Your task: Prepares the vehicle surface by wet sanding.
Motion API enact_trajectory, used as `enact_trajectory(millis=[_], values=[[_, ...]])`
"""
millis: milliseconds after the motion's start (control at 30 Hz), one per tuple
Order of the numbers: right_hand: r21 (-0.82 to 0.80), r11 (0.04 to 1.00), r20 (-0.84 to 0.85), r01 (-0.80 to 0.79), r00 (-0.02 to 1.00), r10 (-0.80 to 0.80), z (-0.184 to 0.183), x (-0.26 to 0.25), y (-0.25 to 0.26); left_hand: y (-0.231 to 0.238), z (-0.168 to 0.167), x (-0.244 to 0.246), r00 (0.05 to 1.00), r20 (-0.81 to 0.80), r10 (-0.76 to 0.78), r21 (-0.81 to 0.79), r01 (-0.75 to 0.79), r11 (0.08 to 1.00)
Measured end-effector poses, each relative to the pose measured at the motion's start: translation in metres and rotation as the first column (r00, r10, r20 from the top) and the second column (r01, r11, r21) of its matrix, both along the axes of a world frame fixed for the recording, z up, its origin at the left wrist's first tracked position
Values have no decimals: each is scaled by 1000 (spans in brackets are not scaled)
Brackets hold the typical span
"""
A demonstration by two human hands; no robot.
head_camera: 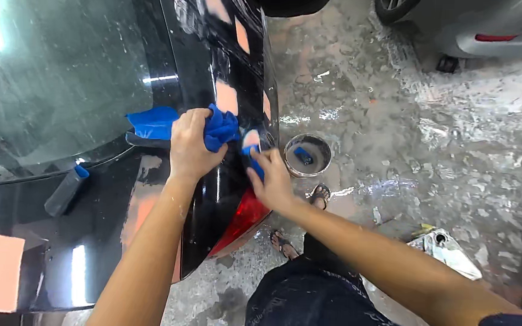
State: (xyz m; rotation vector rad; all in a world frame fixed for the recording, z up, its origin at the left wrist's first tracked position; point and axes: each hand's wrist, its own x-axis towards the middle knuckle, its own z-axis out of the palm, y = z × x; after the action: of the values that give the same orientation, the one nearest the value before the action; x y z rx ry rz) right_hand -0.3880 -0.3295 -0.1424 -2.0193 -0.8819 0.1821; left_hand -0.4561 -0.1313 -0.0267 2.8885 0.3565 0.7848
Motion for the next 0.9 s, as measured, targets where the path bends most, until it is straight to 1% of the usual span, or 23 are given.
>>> enact_trajectory(millis=[33,100,200,233,267,333,400,433,500,567,600,667,733,767,833,900], values=[[10,999,37,-36,999,35,-5,-3,-6,1,1,2,1000,4,-3,0,3,1000],[32,998,91,-61,994,58,-12,15,1,5,1,5,1000,21,-8,7,8,1000],[-1,1000,-10,-1,1000,1,-6,42,23,1,0,-1,1000,-13,-3,-10,3,1000],[7,1000,-23,3,1000,-3,-5,42,23,0,0,-1,1000,-15,1,-11,-2,1000],[35,999,-4,-21,1000,21,-6,36,16,0,0,-1,1000,-12,2,-10,-2,1000],[82,988,88,-134,988,127,-15,22,-6,1,1,2,1000,6,-7,-14,7,1000],[88,974,175,-210,966,192,-26,32,-10,6,2,5,1000,16,-11,-6,11,1000],[91,972,191,-217,962,197,-29,42,-3,7,2,4,1000,17,-14,-3,14,1000],[96,984,141,-153,980,138,-27,55,13,5,0,0,1000,-1,-19,-11,19,1000],[97,992,77,-84,994,76,-19,48,18,3,1,0,1000,0,-12,-16,12,1000],[92,992,68,-85,995,79,-15,37,10,2,2,1,1000,0,-11,-20,11,1000],[86,984,124,-155,982,143,-19,18,-8,4,3,3,1000,7,-7,-23,8,1000],[93,975,207,-202,962,180,-29,31,-7,8,1,5,1000,23,-11,-12,11,1000],[91,977,204,-192,964,170,-30,42,1,8,1,4,1000,23,-11,-8,12,1000],[54,995,90,-81,993,76,-26,61,20,5,-1,1,1000,6,-13,-10,13,1000],[12,1000,-29,22,999,-22,-11,55,28,2,0,-1,1000,4,-6,-14,6,1000]])
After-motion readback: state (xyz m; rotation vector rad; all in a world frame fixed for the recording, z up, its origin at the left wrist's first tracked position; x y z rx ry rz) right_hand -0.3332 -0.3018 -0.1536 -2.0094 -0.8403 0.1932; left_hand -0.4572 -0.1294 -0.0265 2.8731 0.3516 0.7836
